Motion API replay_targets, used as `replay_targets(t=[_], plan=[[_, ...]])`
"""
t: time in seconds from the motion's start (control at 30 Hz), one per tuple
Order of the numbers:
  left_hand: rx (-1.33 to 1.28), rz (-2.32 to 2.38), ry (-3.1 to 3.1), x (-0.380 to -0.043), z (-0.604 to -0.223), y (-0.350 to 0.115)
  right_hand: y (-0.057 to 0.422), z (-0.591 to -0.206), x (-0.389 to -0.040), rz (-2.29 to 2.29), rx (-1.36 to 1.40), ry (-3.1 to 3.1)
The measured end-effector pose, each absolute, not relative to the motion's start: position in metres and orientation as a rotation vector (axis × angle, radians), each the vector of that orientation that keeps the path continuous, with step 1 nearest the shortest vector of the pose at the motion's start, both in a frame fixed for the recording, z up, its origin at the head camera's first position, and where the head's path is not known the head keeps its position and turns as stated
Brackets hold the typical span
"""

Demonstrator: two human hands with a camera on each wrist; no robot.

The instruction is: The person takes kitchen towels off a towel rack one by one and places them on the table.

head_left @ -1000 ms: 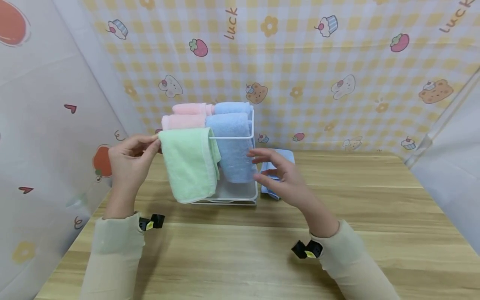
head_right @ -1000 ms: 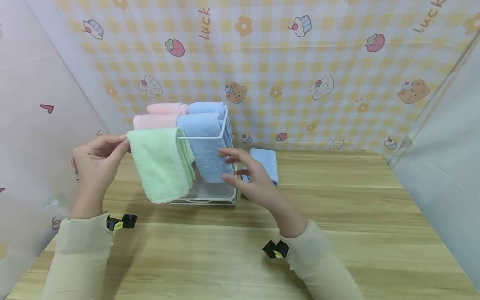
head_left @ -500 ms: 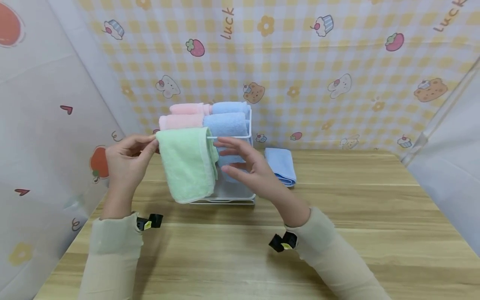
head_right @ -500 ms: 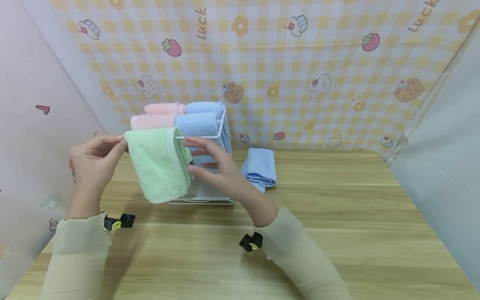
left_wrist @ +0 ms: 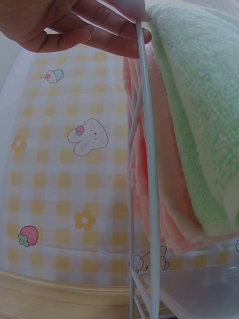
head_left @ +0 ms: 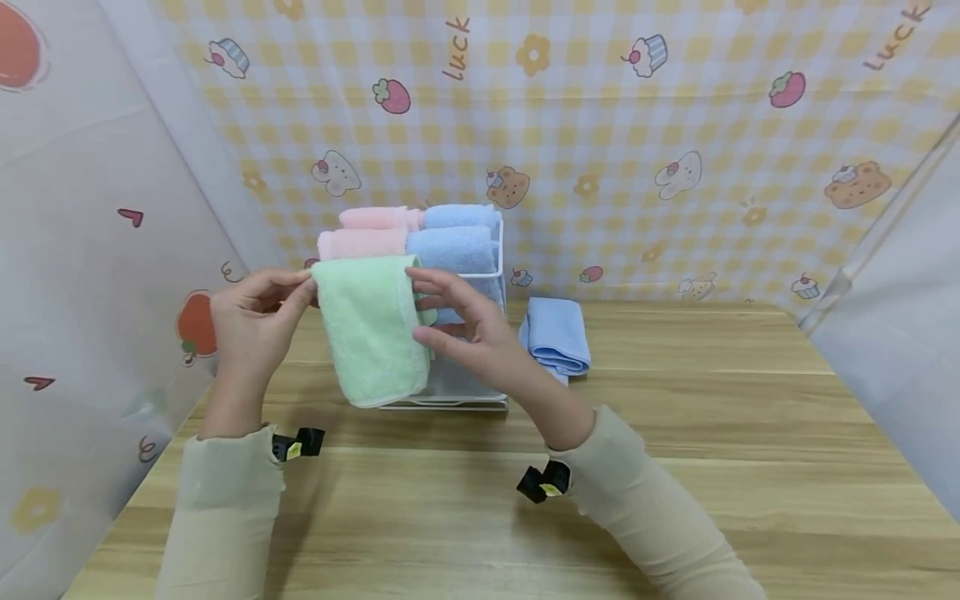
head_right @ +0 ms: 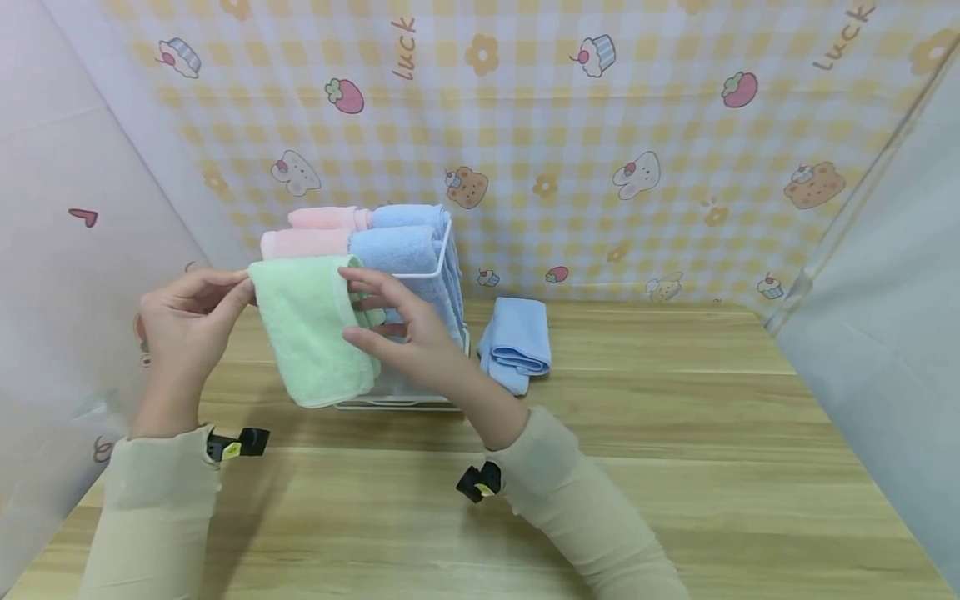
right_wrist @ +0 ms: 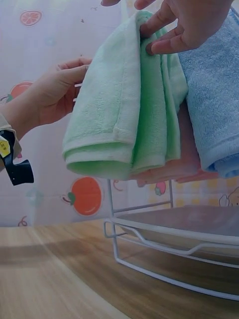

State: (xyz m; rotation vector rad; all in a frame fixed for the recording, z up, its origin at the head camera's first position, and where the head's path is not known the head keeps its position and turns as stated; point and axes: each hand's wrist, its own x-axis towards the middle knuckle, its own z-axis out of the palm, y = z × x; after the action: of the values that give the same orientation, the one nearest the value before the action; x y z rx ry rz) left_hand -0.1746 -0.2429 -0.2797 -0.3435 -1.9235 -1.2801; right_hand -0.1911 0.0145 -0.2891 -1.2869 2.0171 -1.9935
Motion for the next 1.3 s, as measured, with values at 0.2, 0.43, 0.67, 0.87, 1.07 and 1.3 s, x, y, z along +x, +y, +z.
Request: replay_targets(t=[0.2,0.43,0.67,0.87,1.07,1.3], plan=[[-0.348,-1.301,-1.907,-0.176,-0.281,-0.243,0.006,-0.285,-0.193,-1.946,-1.275,1.99],[-0.343,-1.307,-1.899,-0.176,-0.282,-0.244,-0.008,-0.279,-0.201,-1.976,-1.261,1.904],[-0.354,-1.302,-1.909,-0.176,-0.282,-0.245,-0.018,-0.274,-0.205,-2.024,-1.115,1.835],[-0.361,-1.312,-1.901,-0.177,-0.282,-0.246,-0.027,-0.267,-0.206,-2.019,-1.055,1.863],[-0.351,-1.319,-1.907,-0.177,-0.281,-0.247,-0.036,-0.264,-0.205,-2.027,-1.033,1.912],[-0.314,-1.306,-1.934,-0.175,-0.279,-0.244,-0.036,-0.265,-0.204,-2.034,-1.036,1.94]])
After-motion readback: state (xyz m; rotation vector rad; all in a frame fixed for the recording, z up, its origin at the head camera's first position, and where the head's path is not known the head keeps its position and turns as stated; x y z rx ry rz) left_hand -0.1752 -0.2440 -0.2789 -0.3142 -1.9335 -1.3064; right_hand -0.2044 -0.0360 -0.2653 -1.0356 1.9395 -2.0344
